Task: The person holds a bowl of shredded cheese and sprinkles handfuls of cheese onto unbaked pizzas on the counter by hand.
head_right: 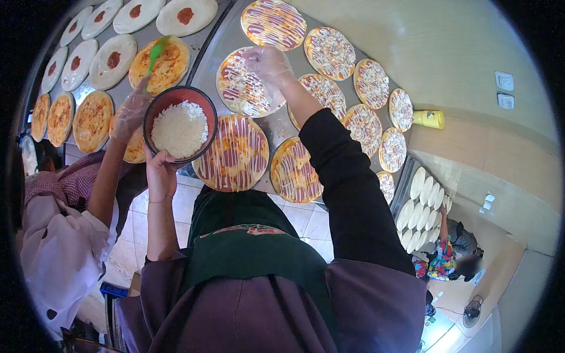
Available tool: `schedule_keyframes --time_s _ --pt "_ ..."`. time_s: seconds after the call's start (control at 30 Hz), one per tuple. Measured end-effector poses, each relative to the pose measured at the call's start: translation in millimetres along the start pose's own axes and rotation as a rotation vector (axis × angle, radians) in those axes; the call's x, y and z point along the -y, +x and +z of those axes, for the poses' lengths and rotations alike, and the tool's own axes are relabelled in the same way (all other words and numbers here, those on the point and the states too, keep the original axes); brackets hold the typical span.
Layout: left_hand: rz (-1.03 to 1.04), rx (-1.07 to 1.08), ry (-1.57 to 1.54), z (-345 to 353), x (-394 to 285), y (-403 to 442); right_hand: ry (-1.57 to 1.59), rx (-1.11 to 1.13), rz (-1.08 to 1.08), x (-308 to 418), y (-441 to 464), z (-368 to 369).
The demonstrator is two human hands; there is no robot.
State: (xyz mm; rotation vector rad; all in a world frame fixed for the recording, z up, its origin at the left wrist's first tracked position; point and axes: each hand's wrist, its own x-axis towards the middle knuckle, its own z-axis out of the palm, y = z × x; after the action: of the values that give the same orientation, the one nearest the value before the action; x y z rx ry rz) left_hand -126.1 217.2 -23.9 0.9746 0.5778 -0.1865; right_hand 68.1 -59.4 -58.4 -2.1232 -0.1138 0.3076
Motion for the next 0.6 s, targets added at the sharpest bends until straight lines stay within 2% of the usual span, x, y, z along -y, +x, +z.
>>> schedule_keyframes --time_s 0.03,0.17,0.33,0.47,0.6 --pt "0.015 -0.013 -0.018 2.0 -0.9 -2.2 -0.145 0.012 0.035 4.9 -0.5 2.6" --pt "0.006 0.014 -0.036 -0.2 -5.0 -7.3 -0.167 0.014 0.042 4.3 -3.8 12.1" --pt "0.008 0.011 -0.047 -8.6 0.6 -6.1 -0.046 0.273 0.012 -0.4 -14.8 12.8" --pt "-0.011 0.01 -0.065 -7.0 -4.9 -10.2 -0.142 0.275 -0.042 13.0 -36.9 17.1" --pt "-0.009 0.046 -0.044 -13.4 -3.6 -7.9 -0.327 0.219 0.017 25.5 -48.5 22.6"
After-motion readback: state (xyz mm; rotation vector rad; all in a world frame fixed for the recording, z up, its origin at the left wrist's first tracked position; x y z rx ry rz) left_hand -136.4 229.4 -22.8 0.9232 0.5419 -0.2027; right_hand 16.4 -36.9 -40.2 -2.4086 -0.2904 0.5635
